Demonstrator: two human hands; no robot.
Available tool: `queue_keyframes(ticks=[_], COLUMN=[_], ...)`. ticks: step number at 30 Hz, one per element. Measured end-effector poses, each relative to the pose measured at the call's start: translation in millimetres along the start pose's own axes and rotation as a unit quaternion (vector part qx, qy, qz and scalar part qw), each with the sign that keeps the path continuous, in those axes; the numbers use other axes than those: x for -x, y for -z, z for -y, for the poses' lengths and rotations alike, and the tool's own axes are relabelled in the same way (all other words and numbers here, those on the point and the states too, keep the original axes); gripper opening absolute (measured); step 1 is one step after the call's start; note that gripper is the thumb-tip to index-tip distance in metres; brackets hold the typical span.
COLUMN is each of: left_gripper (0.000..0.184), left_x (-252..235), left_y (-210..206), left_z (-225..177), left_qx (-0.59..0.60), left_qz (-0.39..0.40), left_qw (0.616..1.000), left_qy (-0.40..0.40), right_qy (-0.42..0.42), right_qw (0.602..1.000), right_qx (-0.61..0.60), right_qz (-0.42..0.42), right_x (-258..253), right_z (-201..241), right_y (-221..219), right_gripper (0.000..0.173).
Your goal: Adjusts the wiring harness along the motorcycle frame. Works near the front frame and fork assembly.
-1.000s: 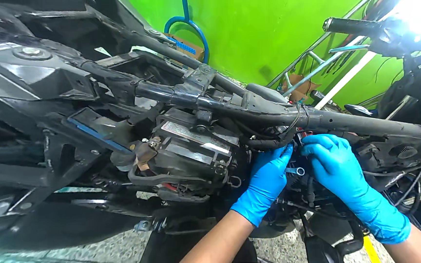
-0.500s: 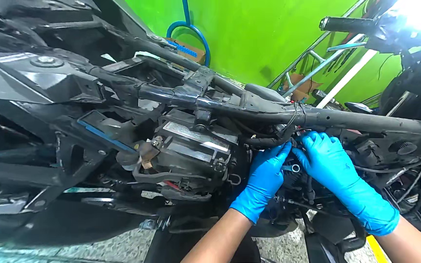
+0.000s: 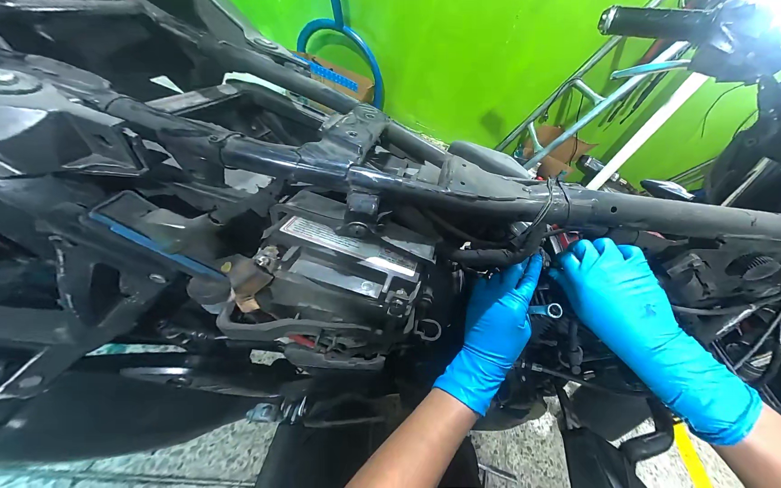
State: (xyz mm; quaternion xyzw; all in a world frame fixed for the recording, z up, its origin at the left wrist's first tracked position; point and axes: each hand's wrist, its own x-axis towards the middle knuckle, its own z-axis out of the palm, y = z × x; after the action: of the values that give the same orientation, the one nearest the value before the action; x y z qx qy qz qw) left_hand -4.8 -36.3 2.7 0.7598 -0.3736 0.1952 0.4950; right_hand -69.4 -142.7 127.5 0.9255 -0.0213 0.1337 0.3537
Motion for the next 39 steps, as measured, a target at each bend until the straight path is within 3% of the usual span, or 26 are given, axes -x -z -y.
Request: queue_keyframes(ticks=[5, 7, 11, 16, 19, 21, 23, 28, 31, 34, 39], left_gripper=[0.073, 0.071, 0.070, 0.069, 0.070, 0.068, 0.061, 0.034, 0.028, 0.019, 0.020], left_x=[1, 2, 0, 0, -1, -3, -2, -13, -21, -23, -19], left_y=[-3, -2, 3, 5, 8, 9, 8, -11, -7, -9, -13], left_z=[-1, 0, 1, 0, 1, 2, 4, 9, 8, 11, 11], left_qx=[-0.008, -0.017, -0.011, -0.020, -0.030, -0.017, 0.020, 0.024, -0.015, -0.027, -0.050], left_qz=[-0.015, -0.018, -0.003, 0.005, 0.022, 0.015, -0.004, -0.095, -0.088, -0.144, -0.191], left_qw=[1.000, 1.000, 1.000, 1.000, 0.999, 1.000, 1.000, 0.995, 0.996, 0.989, 0.979], left_qy=[-0.003, -0.011, -0.010, -0.011, -0.012, -0.014, -0.007, -0.010, -0.008, -0.016, -0.052], right_qy=[-0.002, -0.007, 0.004, 0.005, 0.001, 0.006, 0.010, -0.008, -0.014, -0.014, -0.023], right_qw=[0.999, 0.998, 0.999, 0.998, 0.998, 0.998, 0.997, 0.996, 0.996, 0.996, 0.994], right_qx=[-0.041, -0.051, -0.040, -0.060, -0.064, -0.063, -0.068, -0.085, -0.083, -0.085, -0.102], right_qz=[-0.035, -0.031, 0.001, -0.009, -0.005, 0.013, 0.029, 0.009, 0.003, 0.002, -0.003], right_x=[-2, -2, 0, -1, -3, -4, -2, -2, -6, -8, -6], right_z=[2, 2, 0, -1, -2, -5, -4, -4, -5, -5, -4], right_y=[-2, -5, 0, 1, -3, 2, 7, 5, 3, 1, 2], right_gripper=[0.002, 0.005, 0.027, 0.007, 0.009, 0.020, 0.023, 0.009, 0.004, 0.006, 0.009])
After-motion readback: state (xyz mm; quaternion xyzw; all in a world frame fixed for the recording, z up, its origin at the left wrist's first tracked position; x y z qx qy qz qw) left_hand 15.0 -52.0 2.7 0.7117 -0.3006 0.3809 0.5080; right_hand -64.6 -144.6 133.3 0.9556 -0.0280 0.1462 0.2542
